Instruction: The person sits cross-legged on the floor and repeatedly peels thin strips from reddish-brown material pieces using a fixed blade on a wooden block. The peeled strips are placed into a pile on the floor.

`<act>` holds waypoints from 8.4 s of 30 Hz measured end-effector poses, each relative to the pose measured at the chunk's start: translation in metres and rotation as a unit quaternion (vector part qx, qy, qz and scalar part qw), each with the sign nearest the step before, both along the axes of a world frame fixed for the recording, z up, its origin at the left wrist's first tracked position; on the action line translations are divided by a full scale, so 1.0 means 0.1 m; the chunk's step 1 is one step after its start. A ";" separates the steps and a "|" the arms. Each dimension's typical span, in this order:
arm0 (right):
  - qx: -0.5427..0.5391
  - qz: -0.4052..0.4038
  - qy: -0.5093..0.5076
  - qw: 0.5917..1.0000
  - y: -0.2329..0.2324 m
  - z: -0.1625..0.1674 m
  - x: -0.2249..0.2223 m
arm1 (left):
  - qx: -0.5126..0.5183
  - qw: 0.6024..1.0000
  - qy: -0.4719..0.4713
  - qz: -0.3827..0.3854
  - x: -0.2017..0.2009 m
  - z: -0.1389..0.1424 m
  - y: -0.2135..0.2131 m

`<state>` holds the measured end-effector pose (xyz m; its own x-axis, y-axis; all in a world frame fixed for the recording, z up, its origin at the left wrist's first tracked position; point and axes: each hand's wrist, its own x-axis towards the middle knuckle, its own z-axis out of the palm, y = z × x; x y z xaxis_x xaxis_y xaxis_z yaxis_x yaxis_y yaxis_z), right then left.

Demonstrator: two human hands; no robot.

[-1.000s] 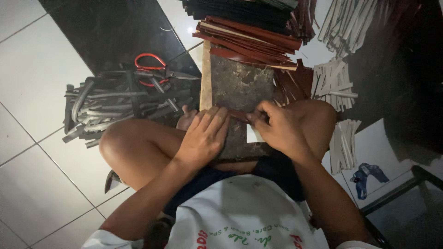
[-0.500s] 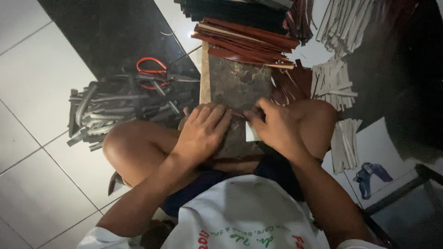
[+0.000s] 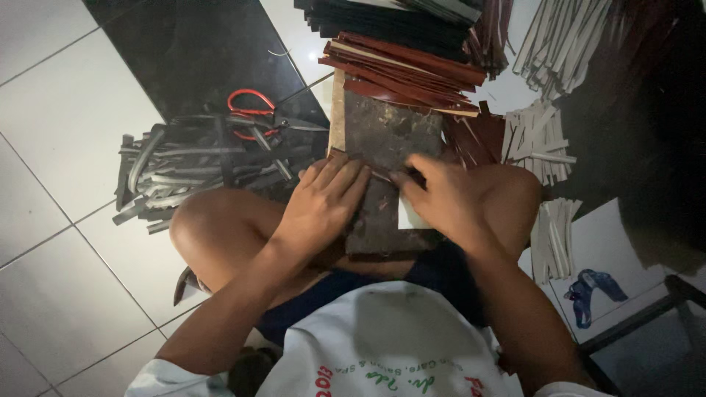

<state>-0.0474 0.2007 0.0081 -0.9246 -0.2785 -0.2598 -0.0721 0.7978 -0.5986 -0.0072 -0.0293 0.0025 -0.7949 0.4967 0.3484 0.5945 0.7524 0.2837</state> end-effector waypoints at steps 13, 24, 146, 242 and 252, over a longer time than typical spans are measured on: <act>-0.050 -0.044 -0.032 0.997 0.25 0.04 0.06 | -0.043 0.999 0.001 0.008 -0.04 0.01 0.07; -0.017 -0.038 -0.017 0.999 0.25 -0.02 0.09 | -0.052 0.998 -0.025 0.011 0.04 -0.04 0.23; -0.263 -0.288 -0.178 0.904 0.99 0.05 2.10 | 0.625 0.638 -0.405 0.194 0.29 0.27 0.87; -0.290 -0.074 -0.158 0.941 0.03 0.04 0.25 | 0.421 0.847 -0.203 0.254 0.25 -0.43 0.18; -0.204 -0.098 -0.204 0.953 -0.19 -0.12 0.12 | 0.468 0.819 -0.232 0.236 0.22 -0.49 0.11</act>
